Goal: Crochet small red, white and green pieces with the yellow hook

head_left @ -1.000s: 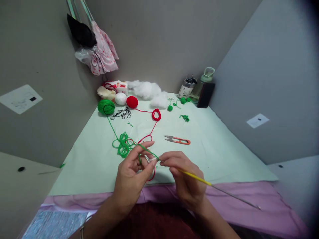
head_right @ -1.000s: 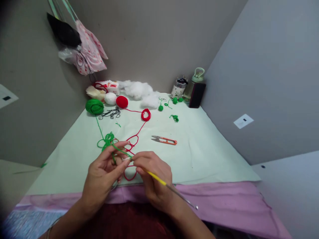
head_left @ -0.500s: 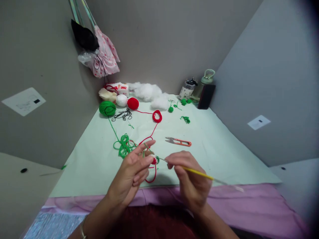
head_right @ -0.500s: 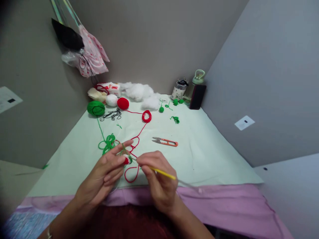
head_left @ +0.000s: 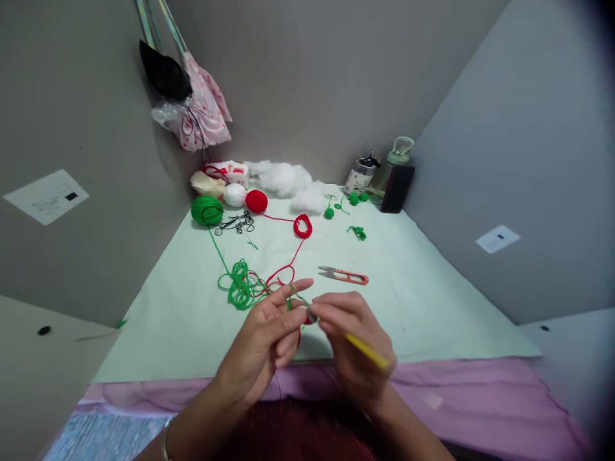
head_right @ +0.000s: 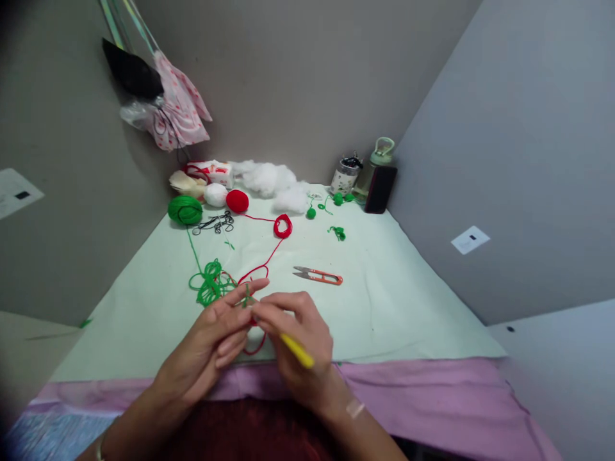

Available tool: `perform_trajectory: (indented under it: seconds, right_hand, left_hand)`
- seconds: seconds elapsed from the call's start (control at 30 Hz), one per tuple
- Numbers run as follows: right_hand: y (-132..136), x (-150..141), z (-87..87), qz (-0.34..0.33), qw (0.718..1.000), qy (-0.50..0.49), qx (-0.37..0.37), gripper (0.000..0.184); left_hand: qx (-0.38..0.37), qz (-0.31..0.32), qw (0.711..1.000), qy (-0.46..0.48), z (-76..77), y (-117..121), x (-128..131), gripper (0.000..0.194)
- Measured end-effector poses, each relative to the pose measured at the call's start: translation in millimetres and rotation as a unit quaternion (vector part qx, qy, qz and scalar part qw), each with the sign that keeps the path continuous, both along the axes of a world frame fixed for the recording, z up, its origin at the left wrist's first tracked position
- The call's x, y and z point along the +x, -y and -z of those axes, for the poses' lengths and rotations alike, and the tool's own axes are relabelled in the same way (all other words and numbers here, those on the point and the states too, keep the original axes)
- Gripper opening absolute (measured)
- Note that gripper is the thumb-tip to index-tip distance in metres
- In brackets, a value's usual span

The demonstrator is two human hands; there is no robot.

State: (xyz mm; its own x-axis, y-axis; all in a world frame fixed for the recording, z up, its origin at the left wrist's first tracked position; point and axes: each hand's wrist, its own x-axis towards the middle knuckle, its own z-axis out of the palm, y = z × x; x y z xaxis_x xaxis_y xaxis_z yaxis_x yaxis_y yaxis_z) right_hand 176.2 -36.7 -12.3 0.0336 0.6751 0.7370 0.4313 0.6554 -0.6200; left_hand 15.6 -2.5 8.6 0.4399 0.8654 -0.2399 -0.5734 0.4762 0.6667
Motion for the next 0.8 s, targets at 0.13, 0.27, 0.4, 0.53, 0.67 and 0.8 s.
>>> perform_trajectory:
  seconds: [0.13, 0.27, 0.4, 0.53, 0.67, 0.8]
  right_hand:
    - [-10, 2, -5.5, -0.078, 0.971, -0.203, -0.1, 0.022]
    - [-15, -5, -4.9, -0.109, 0.964, -0.2, -0.138, 0.015]
    - [-13, -6, -0.6, -0.095, 0.962, -0.213, -0.142, 0.016]
    - [-13, -2, 1.0, -0.119, 0.947, -0.257, -0.153, 0.015]
    - [-15, -2, -2.3, -0.143, 0.915, -0.326, -0.19, 0.018]
    - [-14, 0, -4.8, -0.184, 0.9, -0.346, -0.19, 0.019]
  left_hand:
    - [-0.008, -0.028, 1.0, -0.001, -3.2, -2, -1, 0.043]
    - [0.055, -0.044, 0.996, -0.052, 0.0, 4, 2, 0.041]
    - [0.081, -0.056, 0.992, -0.081, 4.2, 6, 2, 0.033]
    - [0.093, -0.057, 0.99, -0.095, 4.2, 5, 0, 0.032]
    - [0.09, -0.044, 0.991, -0.086, 1.2, 5, -1, 0.034]
    - [0.083, -0.043, 0.992, -0.09, -0.5, 5, -2, 0.032]
